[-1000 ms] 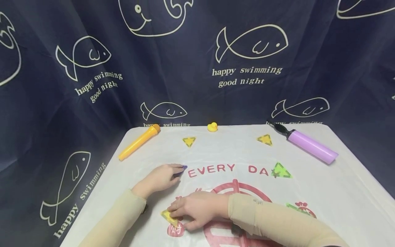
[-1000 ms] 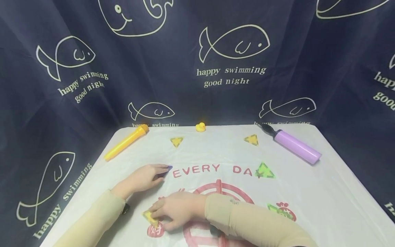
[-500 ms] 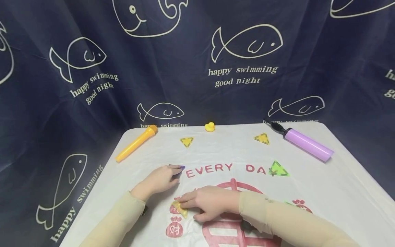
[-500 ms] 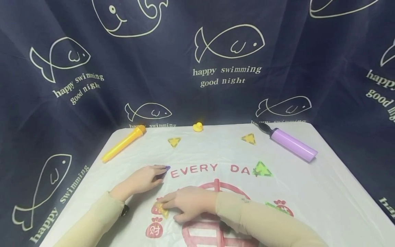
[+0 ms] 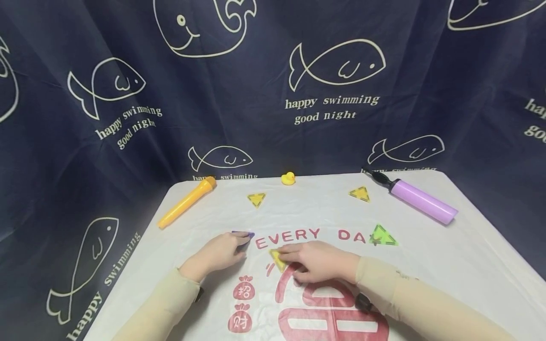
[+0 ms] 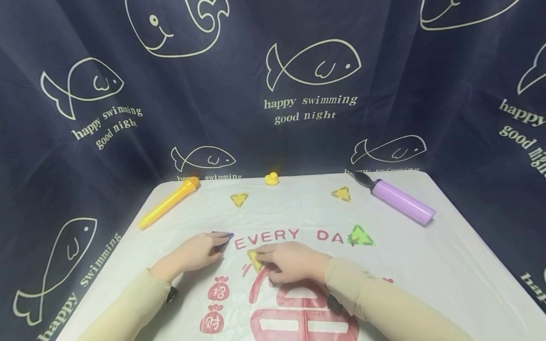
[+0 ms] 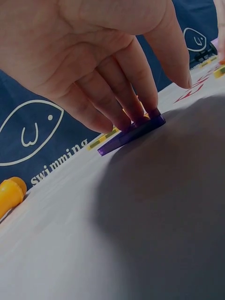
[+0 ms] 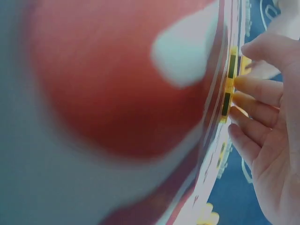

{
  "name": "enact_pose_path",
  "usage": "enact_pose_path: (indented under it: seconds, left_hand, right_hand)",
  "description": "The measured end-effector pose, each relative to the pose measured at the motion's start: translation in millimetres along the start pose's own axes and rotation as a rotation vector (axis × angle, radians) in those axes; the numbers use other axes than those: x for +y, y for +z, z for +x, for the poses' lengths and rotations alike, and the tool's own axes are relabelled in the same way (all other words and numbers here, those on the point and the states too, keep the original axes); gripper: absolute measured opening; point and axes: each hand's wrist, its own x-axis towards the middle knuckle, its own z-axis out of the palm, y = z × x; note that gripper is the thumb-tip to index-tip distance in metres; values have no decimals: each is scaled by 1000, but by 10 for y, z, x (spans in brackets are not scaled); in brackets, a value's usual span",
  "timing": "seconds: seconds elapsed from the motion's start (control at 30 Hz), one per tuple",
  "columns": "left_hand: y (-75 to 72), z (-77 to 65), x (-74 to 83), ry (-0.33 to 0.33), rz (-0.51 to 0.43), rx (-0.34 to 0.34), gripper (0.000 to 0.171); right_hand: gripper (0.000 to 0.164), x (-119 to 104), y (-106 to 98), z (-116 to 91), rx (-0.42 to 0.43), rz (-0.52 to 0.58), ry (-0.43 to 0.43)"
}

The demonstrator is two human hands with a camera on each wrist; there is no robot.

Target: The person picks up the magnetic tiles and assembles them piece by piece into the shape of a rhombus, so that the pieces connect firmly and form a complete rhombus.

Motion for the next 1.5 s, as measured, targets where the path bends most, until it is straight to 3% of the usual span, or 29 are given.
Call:
enact_pose_path:
  seconds: [0.17, 0.3, 0.4, 0.57, 0.73, 1.07, 1.37, 1.5]
  left_hand:
    - [3, 14, 4, -8, 11, 5, 45]
    - [-1, 23, 15, 4, 6, 19, 44]
    - [4, 44, 16, -2, -31, 28, 44]
    - [21, 136, -26, -58, -119, 95, 46]
    - [7, 218, -81, -181, -117, 159, 58]
    - [-25, 258, -130, -334, -172, 120, 56]
    - [-88, 211, -122, -403, -182, 85, 62]
    - [-98, 208, -109, -429, -190, 65, 60]
  right_hand:
    - [56, 170, -50, -121, 56, -24, 144]
    - [61, 257, -97, -181, 80, -48, 311]
    - [61, 301, -122, -196, 87, -59, 403]
    - [52, 362, -123, -178, 133, -70, 445]
    - [43, 408, -102, -138, 189, -30, 486]
    - [57, 492, -53, -68, 303, 115, 673]
    - [75, 480, -35, 34, 258, 127, 828]
    - [76, 485, -20, 75, 244, 107, 837]
